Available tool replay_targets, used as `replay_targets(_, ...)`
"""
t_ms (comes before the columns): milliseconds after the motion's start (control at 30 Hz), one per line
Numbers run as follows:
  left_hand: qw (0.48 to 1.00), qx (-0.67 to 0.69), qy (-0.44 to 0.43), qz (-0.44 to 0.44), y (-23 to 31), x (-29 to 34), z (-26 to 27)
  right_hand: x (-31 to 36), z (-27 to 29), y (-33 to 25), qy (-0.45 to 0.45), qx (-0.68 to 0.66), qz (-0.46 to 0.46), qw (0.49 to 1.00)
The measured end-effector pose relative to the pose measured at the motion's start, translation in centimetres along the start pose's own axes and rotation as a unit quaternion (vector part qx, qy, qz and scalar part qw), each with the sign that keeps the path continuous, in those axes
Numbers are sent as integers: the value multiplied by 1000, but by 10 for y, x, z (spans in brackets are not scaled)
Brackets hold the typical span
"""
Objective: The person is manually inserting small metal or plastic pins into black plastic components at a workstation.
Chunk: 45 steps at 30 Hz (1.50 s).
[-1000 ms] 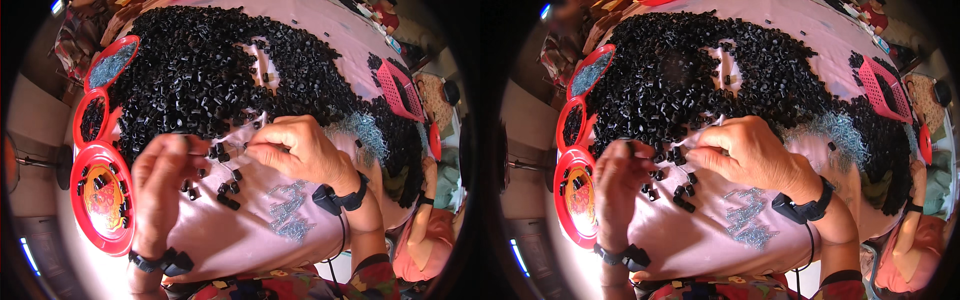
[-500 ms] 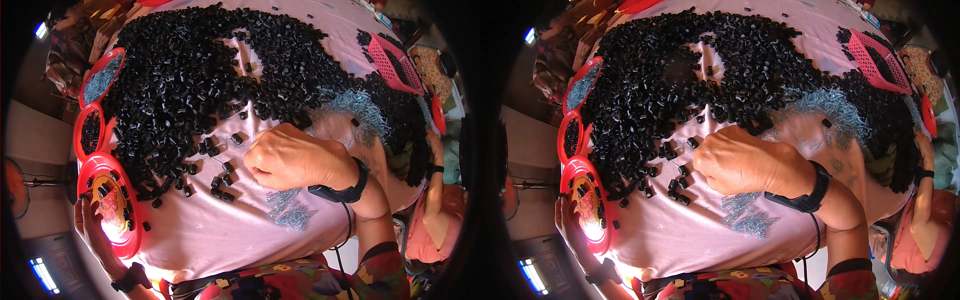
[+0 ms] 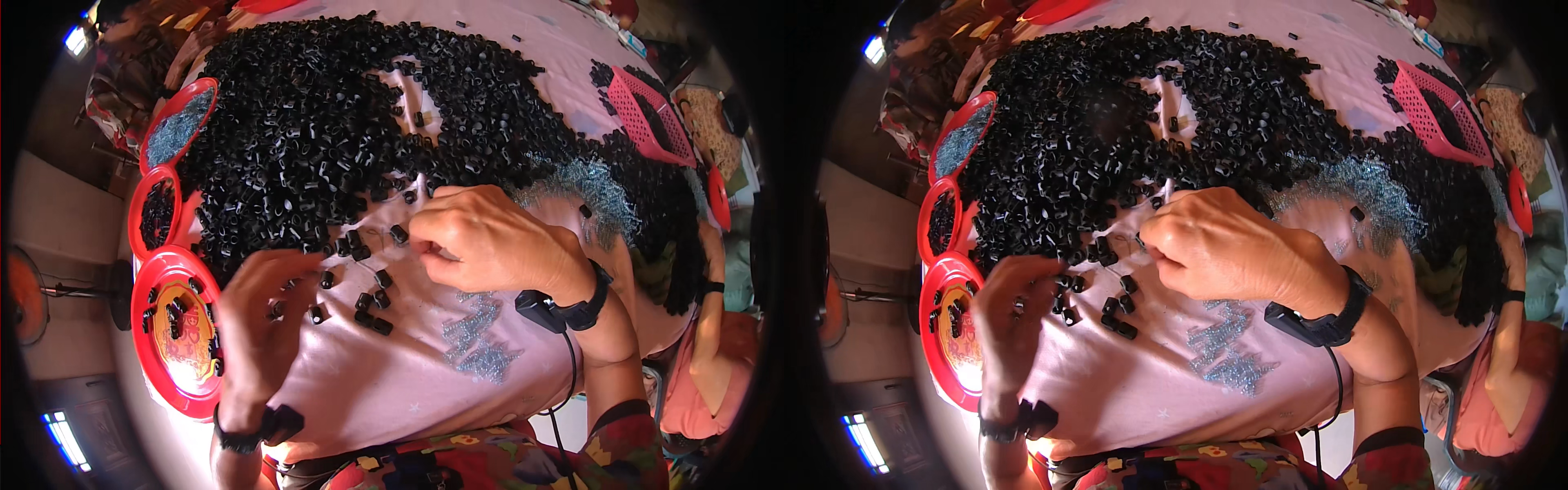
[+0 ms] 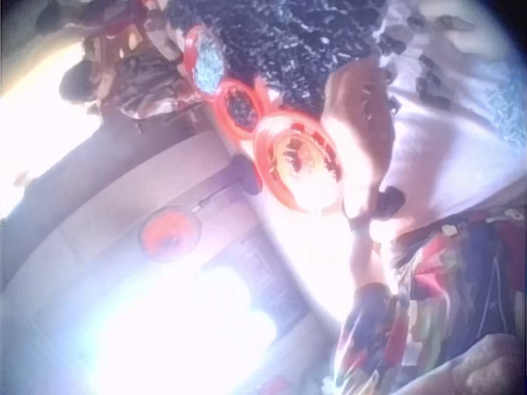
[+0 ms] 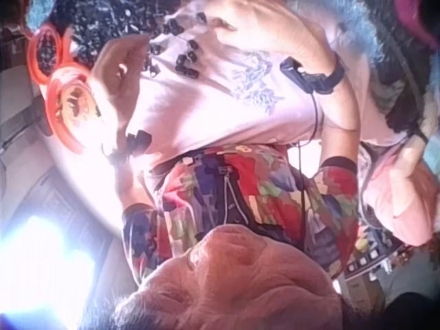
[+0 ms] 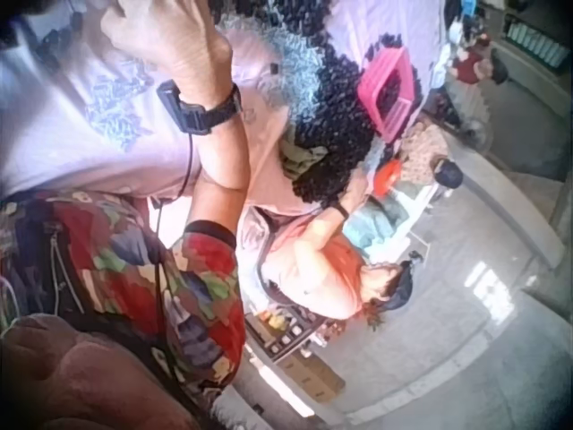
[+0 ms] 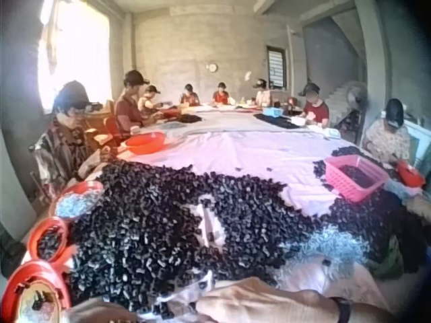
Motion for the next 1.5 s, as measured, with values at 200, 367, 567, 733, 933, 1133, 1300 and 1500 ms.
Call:
replay_targets(200, 978, -155, -56, -128, 19, -46, -70, 4, 11, 19, 24, 2, -65, 998)
replay_targets(367, 980, -166, -83, -75, 10, -51, -77, 2, 15, 17, 48, -15, -59, 997)
replay_targets(567, 985, -135, -67, -81, 11, -53, -76, -2, 12, 11, 53, -62, -26, 996)
replay_targets(733, 983, -145, -63, -92, 9, -52, -74, -5, 10, 11, 58, -66, -8, 996)
replay_targets(933, 994, 90, -70, -4, -11, -44, -63, -4, 21, 0, 98, -105, 33, 989)
replay_targets(1133, 924, 370, -81, 49, -33, -34, -82, -3, 23, -9, 95, -115, 47, 988)
replay_targets(1300, 887, 446, -93, 73, -37, -32, -89, -3, 21, -12, 101, -124, 46, 986)
replay_targets(1500, 881, 451, -102, 100, -43, -30, -88, -4, 24, -15, 114, -108, 61, 986)
Point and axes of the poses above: each hand's wrist, its own x-axis away from the middle knuckle, its own z-axis out of the back of the hand, y = z × x, the point moved 10 cm from there along -x, towards the middle knuckle, and after that the axes turned 10 degrees about -y, right-handed, at the moved point
